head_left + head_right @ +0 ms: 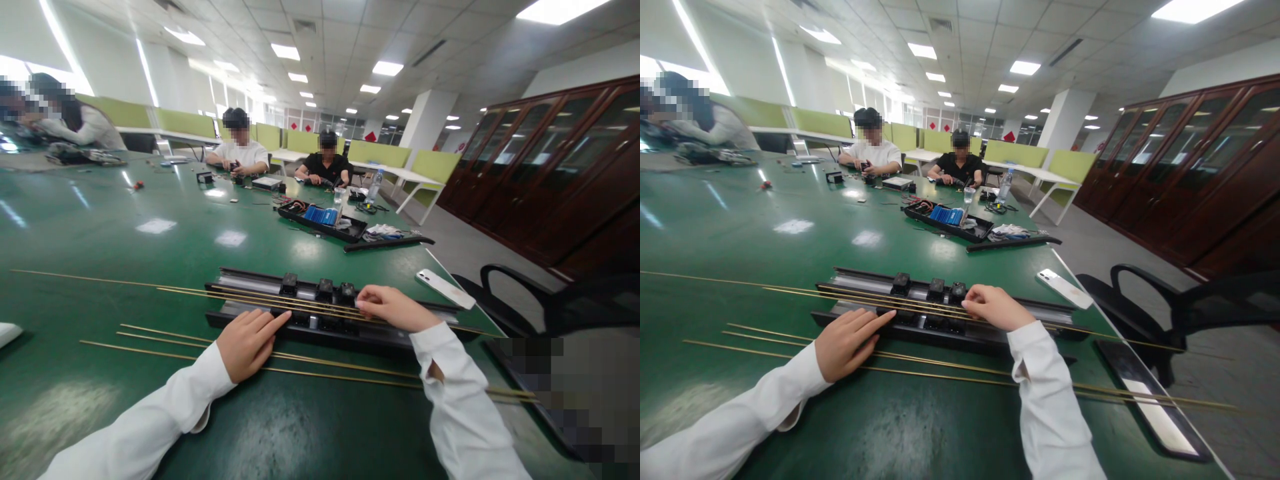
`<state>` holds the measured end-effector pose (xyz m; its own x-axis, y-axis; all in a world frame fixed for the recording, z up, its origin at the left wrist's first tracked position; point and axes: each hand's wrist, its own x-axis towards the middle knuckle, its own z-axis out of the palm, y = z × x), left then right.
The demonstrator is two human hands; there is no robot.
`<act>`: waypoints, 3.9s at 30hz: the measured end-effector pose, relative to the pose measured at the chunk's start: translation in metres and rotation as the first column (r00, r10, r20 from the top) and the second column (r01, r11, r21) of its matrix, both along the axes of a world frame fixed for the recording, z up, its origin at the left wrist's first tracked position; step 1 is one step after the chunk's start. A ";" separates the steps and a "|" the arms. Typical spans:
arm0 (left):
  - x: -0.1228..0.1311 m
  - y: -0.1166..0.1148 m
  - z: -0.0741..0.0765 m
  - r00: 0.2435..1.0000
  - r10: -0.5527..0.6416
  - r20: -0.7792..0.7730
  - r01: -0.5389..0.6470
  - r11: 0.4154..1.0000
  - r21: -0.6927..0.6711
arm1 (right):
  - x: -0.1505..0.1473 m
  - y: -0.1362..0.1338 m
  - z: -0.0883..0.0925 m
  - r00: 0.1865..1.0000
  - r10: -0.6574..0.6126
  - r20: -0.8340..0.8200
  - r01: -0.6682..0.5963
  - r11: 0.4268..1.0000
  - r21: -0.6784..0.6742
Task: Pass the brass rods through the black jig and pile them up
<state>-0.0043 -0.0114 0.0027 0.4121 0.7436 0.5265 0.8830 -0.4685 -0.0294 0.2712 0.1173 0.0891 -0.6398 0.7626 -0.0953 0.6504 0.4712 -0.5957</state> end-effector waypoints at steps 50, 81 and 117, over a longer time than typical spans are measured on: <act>-0.008 -0.005 0.000 1.000 0.008 -0.013 -0.008 0.998 -0.055 | 0.037 0.017 -0.005 0.991 -0.120 -0.055 0.110 0.982 -0.156; -0.001 -0.002 -0.001 1.000 0.010 -0.017 -0.011 0.999 -0.044 | 0.009 0.003 0.001 0.999 -0.035 -0.025 0.032 0.995 -0.096; -0.005 -0.001 -0.005 1.000 -0.003 -0.001 0.003 1.000 -0.003 | 0.022 0.010 -0.002 0.998 -0.052 0.019 0.052 0.998 -0.028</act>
